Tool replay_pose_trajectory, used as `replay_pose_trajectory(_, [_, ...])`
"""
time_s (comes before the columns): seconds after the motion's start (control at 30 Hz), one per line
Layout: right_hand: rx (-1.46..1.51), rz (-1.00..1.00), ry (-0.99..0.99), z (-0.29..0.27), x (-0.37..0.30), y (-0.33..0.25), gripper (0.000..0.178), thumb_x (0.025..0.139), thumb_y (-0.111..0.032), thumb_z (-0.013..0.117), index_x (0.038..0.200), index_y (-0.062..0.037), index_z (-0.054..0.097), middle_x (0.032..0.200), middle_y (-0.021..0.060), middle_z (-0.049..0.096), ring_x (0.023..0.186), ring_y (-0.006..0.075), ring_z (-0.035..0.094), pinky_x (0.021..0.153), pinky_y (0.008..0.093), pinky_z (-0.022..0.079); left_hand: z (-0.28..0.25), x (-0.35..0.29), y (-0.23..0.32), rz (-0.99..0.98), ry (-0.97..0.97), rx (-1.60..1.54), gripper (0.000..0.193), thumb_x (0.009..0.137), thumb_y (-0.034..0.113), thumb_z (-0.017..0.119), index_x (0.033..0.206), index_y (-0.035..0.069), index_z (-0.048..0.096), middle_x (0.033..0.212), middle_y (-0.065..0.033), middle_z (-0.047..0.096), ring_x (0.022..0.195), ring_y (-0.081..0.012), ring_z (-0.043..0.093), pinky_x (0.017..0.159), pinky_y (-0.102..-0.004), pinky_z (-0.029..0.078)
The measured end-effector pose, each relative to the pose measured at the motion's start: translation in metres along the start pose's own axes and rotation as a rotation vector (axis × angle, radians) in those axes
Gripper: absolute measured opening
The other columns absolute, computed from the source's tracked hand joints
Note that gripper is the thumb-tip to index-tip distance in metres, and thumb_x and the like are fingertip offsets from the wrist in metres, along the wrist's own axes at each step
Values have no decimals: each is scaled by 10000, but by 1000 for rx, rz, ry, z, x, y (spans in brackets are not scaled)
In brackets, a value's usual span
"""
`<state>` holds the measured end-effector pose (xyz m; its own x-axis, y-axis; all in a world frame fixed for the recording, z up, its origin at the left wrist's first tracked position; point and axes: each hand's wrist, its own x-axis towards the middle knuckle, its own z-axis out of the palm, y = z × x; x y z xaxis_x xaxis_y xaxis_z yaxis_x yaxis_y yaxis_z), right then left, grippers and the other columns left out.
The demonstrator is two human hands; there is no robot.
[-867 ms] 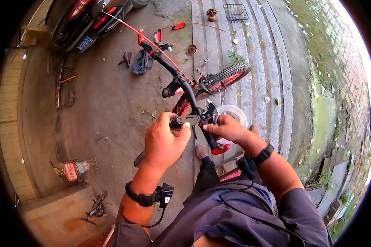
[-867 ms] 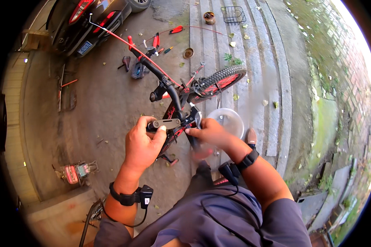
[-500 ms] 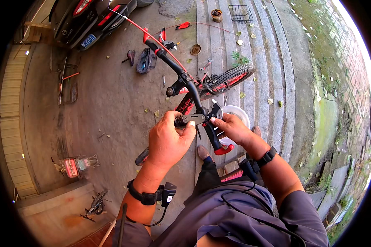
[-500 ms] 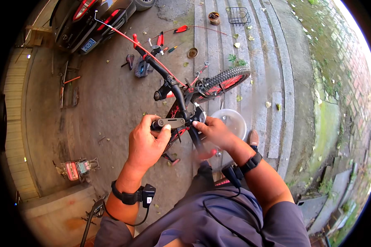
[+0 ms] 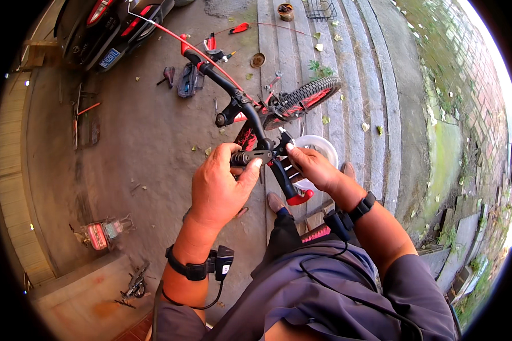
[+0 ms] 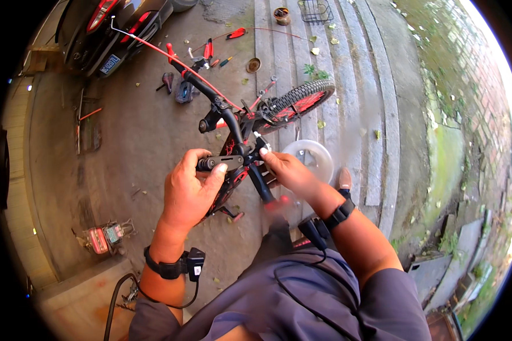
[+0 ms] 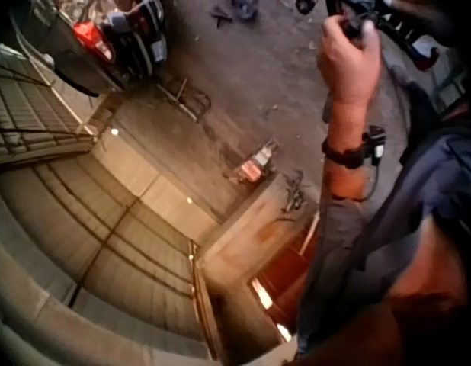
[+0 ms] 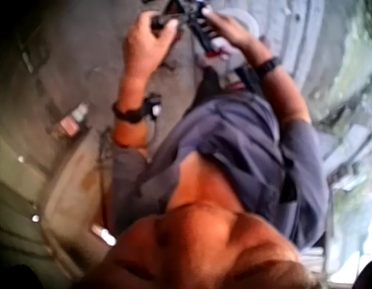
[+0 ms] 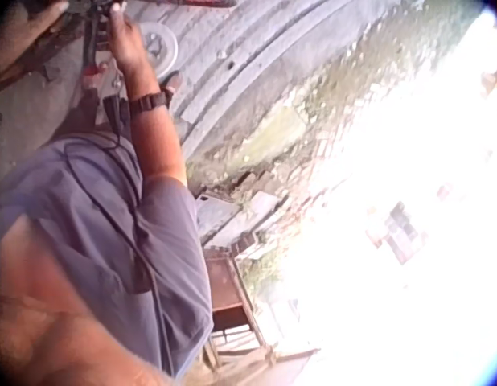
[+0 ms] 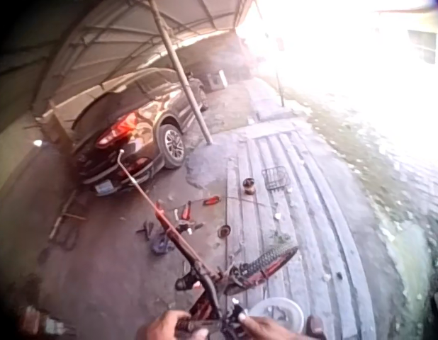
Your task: The person is repairing a bicycle's handlebar controls. They remove a black gear shifter from the handlebar, thread a cable through it, and then reattach the shifter to the handlebar. The person uses a screwdriver to tighten the screws and secure the shifter in place.
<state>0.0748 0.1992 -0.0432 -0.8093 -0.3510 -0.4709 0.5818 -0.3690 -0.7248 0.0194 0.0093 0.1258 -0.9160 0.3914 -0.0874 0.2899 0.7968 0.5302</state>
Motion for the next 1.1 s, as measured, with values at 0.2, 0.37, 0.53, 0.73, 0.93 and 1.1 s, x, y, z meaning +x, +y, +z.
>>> replay_pose_trajectory(0.2, [16, 12, -6, 2, -2, -2, 646, 1056, -574, 399, 1268, -6, 621, 1053, 80, 683, 859, 172, 669, 765, 336, 556, -12, 9, 13, 69, -131, 35, 516, 795, 125, 794, 1231, 1, 548, 1083, -168, 668, 901, -281, 714, 770, -381, 561])
replay_pose_trajectory(0.37, [53, 12, -5, 4, -4, -7, 633, 1050, -571, 420, 1282, -11, 603, 1069, 92, 683, 858, 180, 676, 725, 330, 566, -12, 14, 14, 224, -139, 53, 546, 778, 37, 781, 1274, 32, 552, 1154, -157, 670, 1017, -318, 688, 861, -392, 551])
replay_pose_trajectory(0.53, [22, -28, 2, 1, 3, 6, 641, 1039, -595, 423, 1319, -42, 583, 1110, 124, 693, 877, 197, 681, 690, 319, 575, -19, 14, 21, 354, -253, 107, 554, 754, -58, 679, 1276, 52, 534, 1222, -168, 615, 1021, -396, 651, 865, -448, 539])
replay_pose_trajectory(0.73, [17, -29, 32, 5, 1, 2, 642, 1037, -602, 417, 1330, -56, 581, 1112, 126, 692, 878, 198, 671, 697, 328, 581, -18, 10, 12, 538, -248, 215, 538, 758, -116, 593, 1257, 82, 562, 1242, -170, 595, 1007, -409, 642, 865, -448, 540])
replay_pose_trajectory(0.93, [6, -8, 33, 5, 0, 0, 634, 1041, -590, 418, 1325, -49, 585, 1104, 125, 692, 895, 204, 671, 706, 338, 583, -10, 0, 16, 261, -199, 57, 569, 764, -92, 586, 1305, 63, 509, 1157, -200, 604, 1015, -425, 633, 854, -473, 529])
replay_pose_trajectory(1.1, [11, -5, 30, 6, 0, -2, 622, 1047, -574, 419, 1327, -41, 575, 1111, 126, 690, 903, 200, 668, 718, 341, 583, -3, -5, 16, 166, -216, 14, 589, 765, -63, 579, 1333, 44, 466, 1157, -217, 612, 1021, -436, 628, 862, -481, 519])
